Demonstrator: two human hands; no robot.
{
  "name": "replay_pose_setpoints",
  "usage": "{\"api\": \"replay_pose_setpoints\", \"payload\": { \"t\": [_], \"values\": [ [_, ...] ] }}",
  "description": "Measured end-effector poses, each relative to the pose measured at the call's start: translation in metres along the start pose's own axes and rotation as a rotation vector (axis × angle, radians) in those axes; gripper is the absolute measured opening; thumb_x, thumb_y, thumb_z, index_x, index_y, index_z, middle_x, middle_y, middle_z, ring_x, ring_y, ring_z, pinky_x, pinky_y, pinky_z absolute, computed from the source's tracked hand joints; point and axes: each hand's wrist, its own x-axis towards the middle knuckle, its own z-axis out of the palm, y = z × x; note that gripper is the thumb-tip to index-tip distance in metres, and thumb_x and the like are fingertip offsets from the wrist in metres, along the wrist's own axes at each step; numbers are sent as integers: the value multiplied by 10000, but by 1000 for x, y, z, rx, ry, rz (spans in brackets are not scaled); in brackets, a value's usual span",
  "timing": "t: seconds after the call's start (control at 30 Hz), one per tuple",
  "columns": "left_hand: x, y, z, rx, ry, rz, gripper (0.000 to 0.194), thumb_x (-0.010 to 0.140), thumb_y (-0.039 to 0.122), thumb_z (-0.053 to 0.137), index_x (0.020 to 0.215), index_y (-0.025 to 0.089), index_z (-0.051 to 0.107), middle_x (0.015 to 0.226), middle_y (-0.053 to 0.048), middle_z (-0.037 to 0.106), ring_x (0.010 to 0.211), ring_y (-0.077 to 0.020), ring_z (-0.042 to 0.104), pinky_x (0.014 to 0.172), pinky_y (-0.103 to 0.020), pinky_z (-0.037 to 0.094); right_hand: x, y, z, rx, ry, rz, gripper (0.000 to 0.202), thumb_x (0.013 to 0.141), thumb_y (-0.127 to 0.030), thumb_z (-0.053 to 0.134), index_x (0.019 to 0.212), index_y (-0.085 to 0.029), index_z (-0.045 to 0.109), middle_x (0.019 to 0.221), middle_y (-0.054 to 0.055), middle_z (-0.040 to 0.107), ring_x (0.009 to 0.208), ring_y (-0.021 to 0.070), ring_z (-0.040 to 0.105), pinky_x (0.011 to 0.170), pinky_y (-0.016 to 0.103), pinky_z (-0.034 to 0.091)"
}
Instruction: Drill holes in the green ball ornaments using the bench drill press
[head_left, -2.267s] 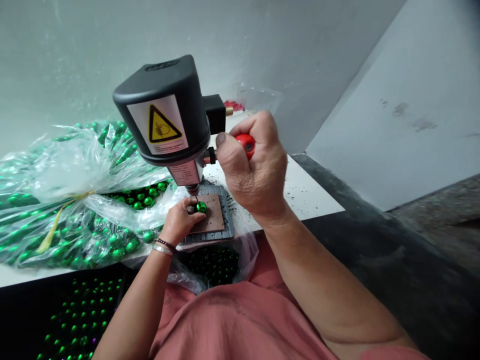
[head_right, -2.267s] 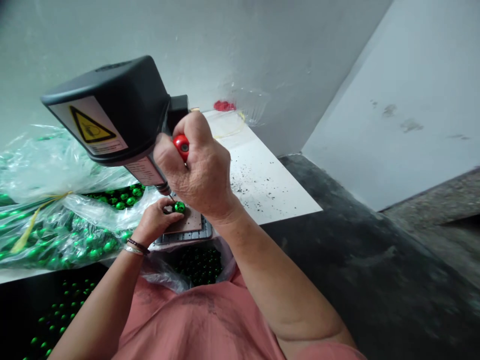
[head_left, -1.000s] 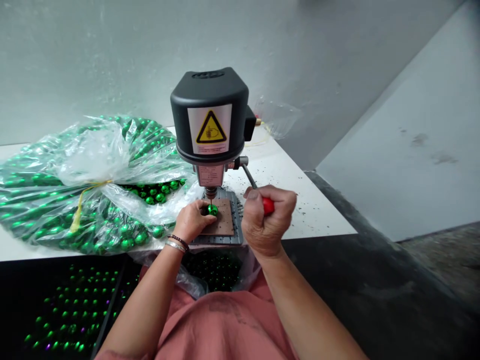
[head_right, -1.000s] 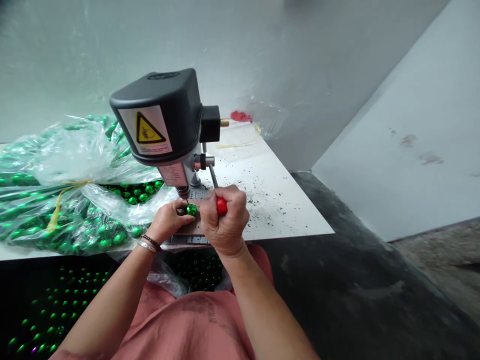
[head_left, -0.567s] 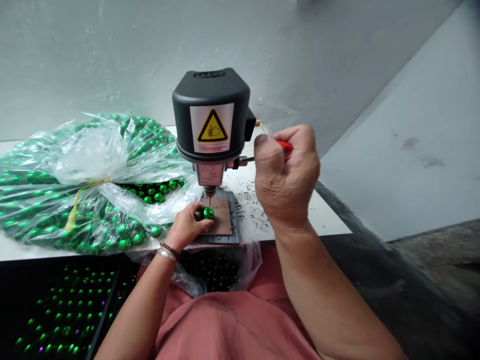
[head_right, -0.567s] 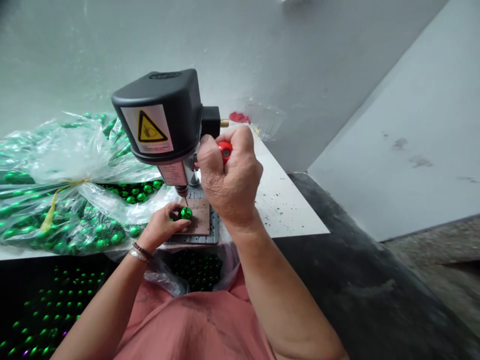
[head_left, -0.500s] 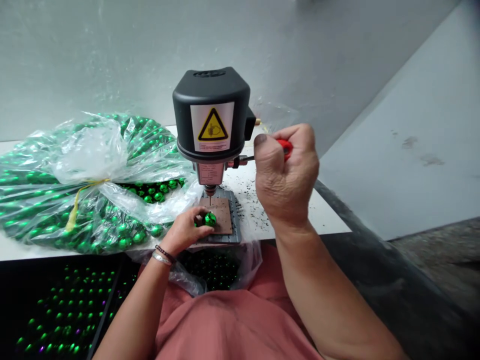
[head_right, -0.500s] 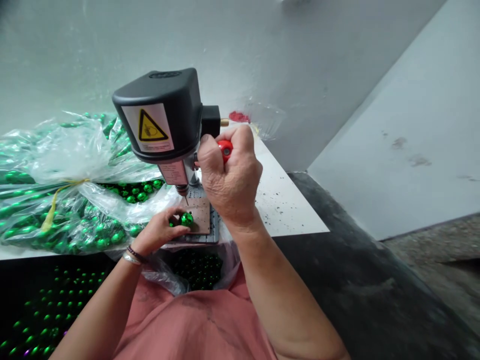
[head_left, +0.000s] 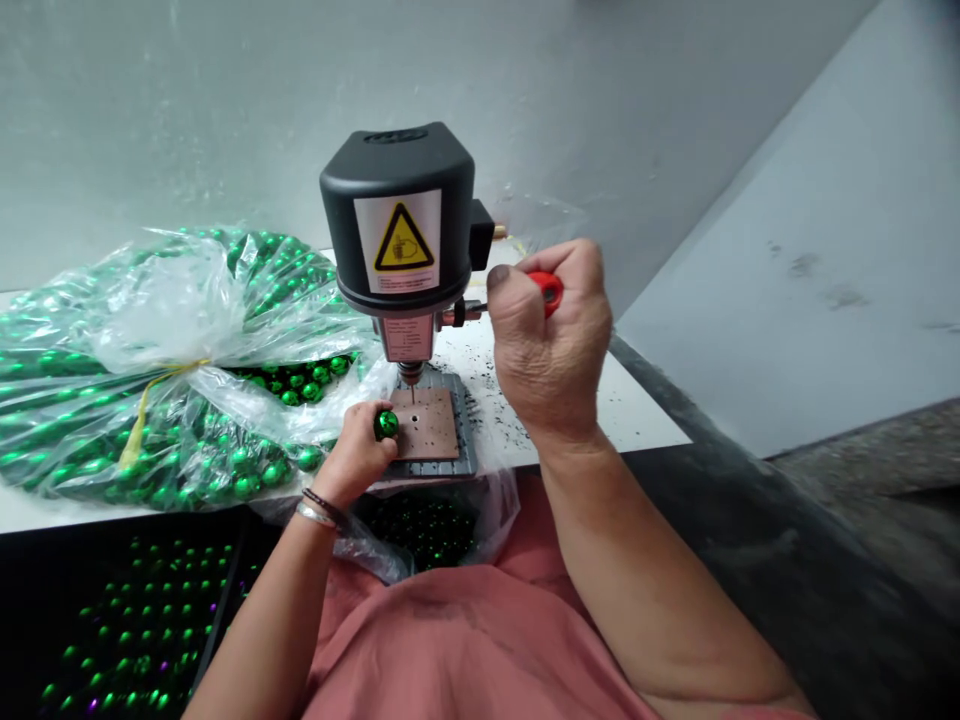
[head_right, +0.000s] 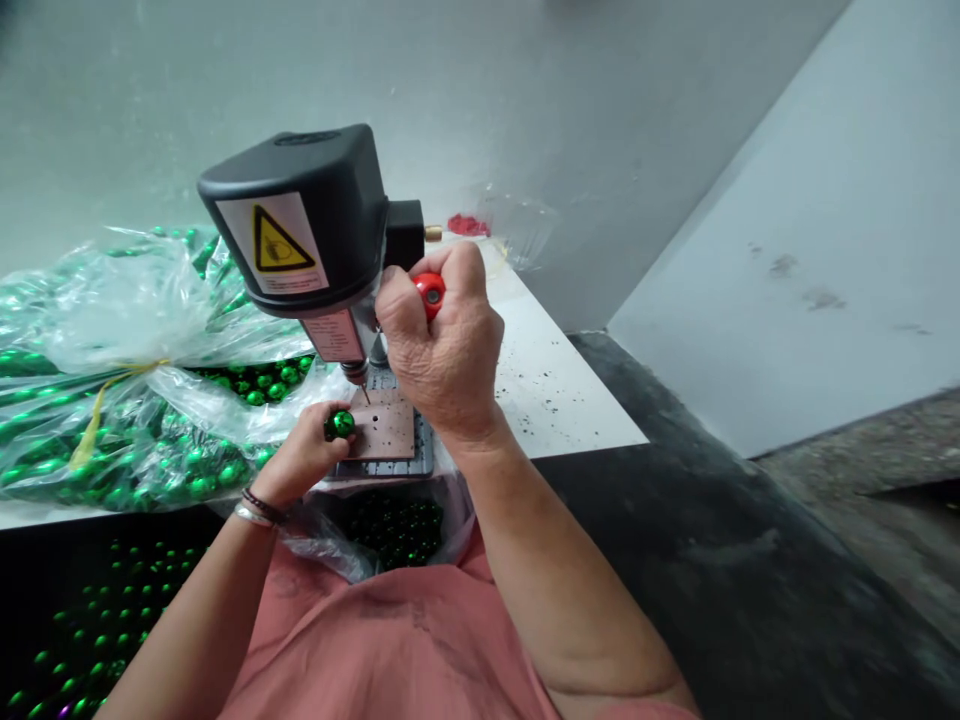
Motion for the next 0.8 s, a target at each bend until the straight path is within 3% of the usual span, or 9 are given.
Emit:
{"api": "replay_pose_setpoints", "payload": {
  "t": [0.13,0.23,0.5,0.67,0.8],
  "values": [
    [2,3,1,304,-47,181,373,678,201,593,1048,154,609,1102,-125,568,1046,-249,517,968,-382,384,0,0,-1,3,-15,-9,177,773,-297,539,703,-203,407,569,-71,394,487,22,371,464,166,374],
    [2,5,0,367,-81,226,401,710,257,575,1096,152,599,1098,-123,570,1029,-238,534,953,-351,399,-1,-1,-2,15,-26,9,173,772,-291,540,706,-200,408,569,-71,391,488,21,367,477,167,385],
    [2,11,1,303,-100,94,387,797,351,476,1128,163,539,954,-82,646,842,-211,601,776,-325,456,-1,0,-2,29,-21,-6,185,789,-314,519,704,-207,393,579,-71,397,486,22,364,480,169,380],
    [9,10,3,167,-45,22,361,789,342,492,1079,144,575,1026,-102,645,954,-223,580,836,-331,433,11,-1,0,-16,-58,13,231,798,-341,495,679,-206,351,572,-69,340,488,23,342,513,180,359],
    [12,8,6,36,-60,-43,366,794,381,470,1049,156,607,940,-68,675,866,-204,604,789,-318,448,30,-3,2,-25,-144,57,262,800,-370,471,655,-205,328,559,-59,338,501,51,316,502,215,312]
  ]
}}
